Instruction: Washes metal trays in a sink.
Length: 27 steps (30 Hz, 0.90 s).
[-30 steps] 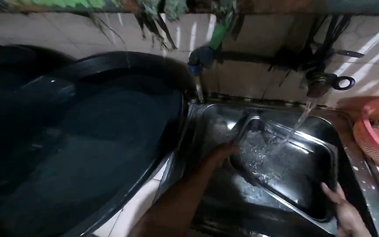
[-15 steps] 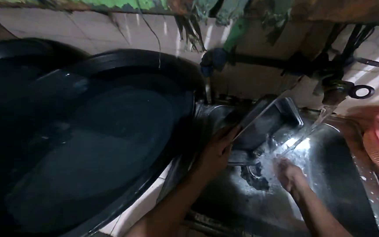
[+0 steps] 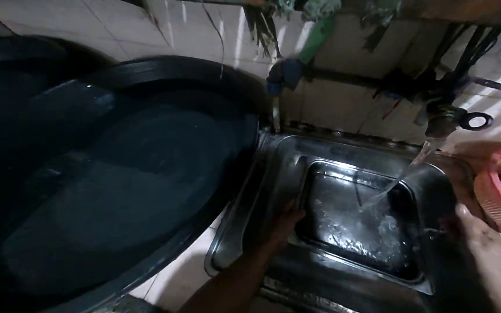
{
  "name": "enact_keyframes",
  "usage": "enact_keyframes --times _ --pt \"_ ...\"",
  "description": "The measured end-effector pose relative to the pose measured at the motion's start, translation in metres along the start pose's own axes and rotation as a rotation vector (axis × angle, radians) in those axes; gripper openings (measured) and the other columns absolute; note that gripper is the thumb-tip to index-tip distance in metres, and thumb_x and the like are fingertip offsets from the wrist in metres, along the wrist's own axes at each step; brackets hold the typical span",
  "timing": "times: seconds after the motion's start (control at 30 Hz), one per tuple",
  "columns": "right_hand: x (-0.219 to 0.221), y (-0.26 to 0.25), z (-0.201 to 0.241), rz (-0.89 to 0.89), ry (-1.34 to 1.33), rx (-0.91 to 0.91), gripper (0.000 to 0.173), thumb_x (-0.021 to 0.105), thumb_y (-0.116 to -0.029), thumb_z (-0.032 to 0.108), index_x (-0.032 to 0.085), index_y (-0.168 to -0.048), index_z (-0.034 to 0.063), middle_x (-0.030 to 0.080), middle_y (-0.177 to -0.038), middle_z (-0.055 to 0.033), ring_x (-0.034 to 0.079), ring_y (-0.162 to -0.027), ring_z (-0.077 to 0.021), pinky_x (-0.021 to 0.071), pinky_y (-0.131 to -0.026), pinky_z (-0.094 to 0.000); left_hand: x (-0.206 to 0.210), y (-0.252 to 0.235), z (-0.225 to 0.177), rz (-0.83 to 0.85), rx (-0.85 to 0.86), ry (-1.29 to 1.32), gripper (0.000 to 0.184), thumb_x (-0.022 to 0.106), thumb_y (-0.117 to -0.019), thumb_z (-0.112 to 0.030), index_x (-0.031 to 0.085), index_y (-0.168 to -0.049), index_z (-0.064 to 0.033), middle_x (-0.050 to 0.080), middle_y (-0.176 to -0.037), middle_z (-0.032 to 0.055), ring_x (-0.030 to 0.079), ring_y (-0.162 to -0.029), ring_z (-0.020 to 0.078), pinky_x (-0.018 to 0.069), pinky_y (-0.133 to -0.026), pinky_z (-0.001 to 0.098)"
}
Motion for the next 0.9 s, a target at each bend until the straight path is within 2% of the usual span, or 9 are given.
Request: enact_keyframes --times 0.07,0.17,0.27,0.37,0.5,0.6,0.73,0.8,0.9 --pt "-0.013 0.011 -0.026 0.086 -0.024 0.063 0.058 0.048 -0.1046 0.043 0.053 -0.142 -0.0014 0.058 -0.135 -0.0236 0.062 -0.114 -0.0252 0.0541 -0.093 -0.0457 0.002 -0.005 0.0 0.019 0.0 0.008 0.068 0.065 -0.1003 -0.021 0.034 -0.161 -0.0201 0.045 -0.157 0.0131 0.051 -0.137 0.0265 0.0465 -0.108 0.0481" --pt "-0.011 0.043 -0.04 0.28 -0.314 0.329 0.072 0.042 -0.1052 0.043 0.012 -0.165 0.0169 0.032 -0.164 -0.0086 0.046 -0.14 -0.0158 0.0469 -0.109 -0.0414 0.007 -0.015 -0.002 0.061 0.011 0.028 0.067 0.065 -0.1004 -0.023 0.034 -0.16 -0.0201 0.05 -0.151 0.0143 0.054 -0.132 0.0275 0.0491 -0.105 0.0484" --pt "-0.005 0.065 -0.032 0.243 -0.469 0.392 0.064 0.042 -0.1068 0.025 0.013 -0.163 0.0161 0.046 -0.151 -0.0052 0.054 -0.127 -0.006 0.0514 -0.103 -0.0319 0.013 -0.023 -0.008 0.141 0.102 -0.034 0.063 0.061 -0.1032 -0.032 0.036 -0.159 -0.0182 0.051 -0.151 0.0153 0.054 -0.133 0.0288 0.0471 -0.107 0.0507" --pt "-0.004 0.069 -0.012 0.051 -0.364 0.293 0.071 0.05 -0.0929 -0.004 0.027 -0.159 0.0061 0.052 -0.142 -0.0115 0.06 -0.114 -0.006 0.0542 -0.093 -0.0268 0.028 -0.035 -0.011 0.11 0.081 -0.174 0.057 0.057 -0.1046 -0.042 0.047 -0.152 -0.0125 0.056 -0.143 0.0191 0.056 -0.128 0.033 0.0472 -0.105 0.0553" --pt "-0.02 0.07 -0.003 -0.052 -0.302 0.105 0.079 0.052 -0.0896 -0.008 0.02 -0.161 0.0016 0.036 -0.16 -0.0177 0.049 -0.135 -0.0081 0.0458 -0.108 -0.025 0.064 -0.051 -0.006 0.176 -0.196 -0.058 0.05 0.065 -0.1011 -0.028 0.051 -0.142 -0.0025 0.06 -0.13 0.0221 0.066 -0.109 0.0313 0.0592 -0.084 0.0468" --pt "-0.032 0.073 0.003 -0.062 -0.251 0.055 0.078 0.051 -0.0905 -0.006 0.017 -0.161 -0.0027 0.031 -0.161 -0.0225 0.045 -0.139 -0.0076 0.0423 -0.11 -0.0213 0.087 -0.061 -0.004 0.219 -0.297 0.109 0.049 0.063 -0.0998 -0.013 0.046 -0.144 -0.0016 0.055 -0.136 0.0248 0.062 -0.114 0.0352 0.0567 -0.087 0.0497" --pt "-0.033 0.072 -0.007 -0.035 -0.29 0.225 0.073 0.049 -0.0926 -0.005 0.023 -0.16 0.0028 0.046 -0.15 -0.0161 0.058 -0.12 -0.006 0.0518 -0.098 -0.0248 0.101 -0.065 -0.043 0.011 0.146 -0.551 0.048 0.062 -0.1012 -0.018 0.051 -0.146 -0.0067 0.062 -0.134 0.0218 0.062 -0.121 0.036 0.0506 -0.101 0.0544" --pt "-0.024 0.077 -0.014 0.023 -0.297 0.295 0.067 0.048 -0.0942 -0.003 0.028 -0.158 0.0034 0.054 -0.139 -0.0133 0.061 -0.11 -0.0057 0.0546 -0.091 -0.0264 0.108 -0.063 -0.059 -0.1 0.379 -0.967 0.068 0.061 -0.0983 -0.009 0.032 -0.16 -0.0097 0.042 -0.16 0.0138 0.043 -0.145 0.031 0.0377 -0.117 0.0535" --pt "0.003 0.083 -0.014 0.067 -0.395 0.336 0.072 0.047 -0.0937 -0.003 0.022 -0.161 0.0059 0.052 -0.143 -0.0115 0.061 -0.113 -0.0049 0.0546 -0.092 -0.0248 0.121 -0.073 -0.048 -0.132 0.657 -1.32 0.06 0.048 -0.1047 -0.016 0.031 -0.16 -0.0008 0.012 -0.172 0.016 0.003 -0.159 0.0331 0.0011 -0.125 0.0623"
Point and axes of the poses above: each hand's wrist, its own y-axis away from the middle knuckle, its own x-axis out of the palm, z = x × y, the point moved 1 cm from there along -y, towards the middle knuckle
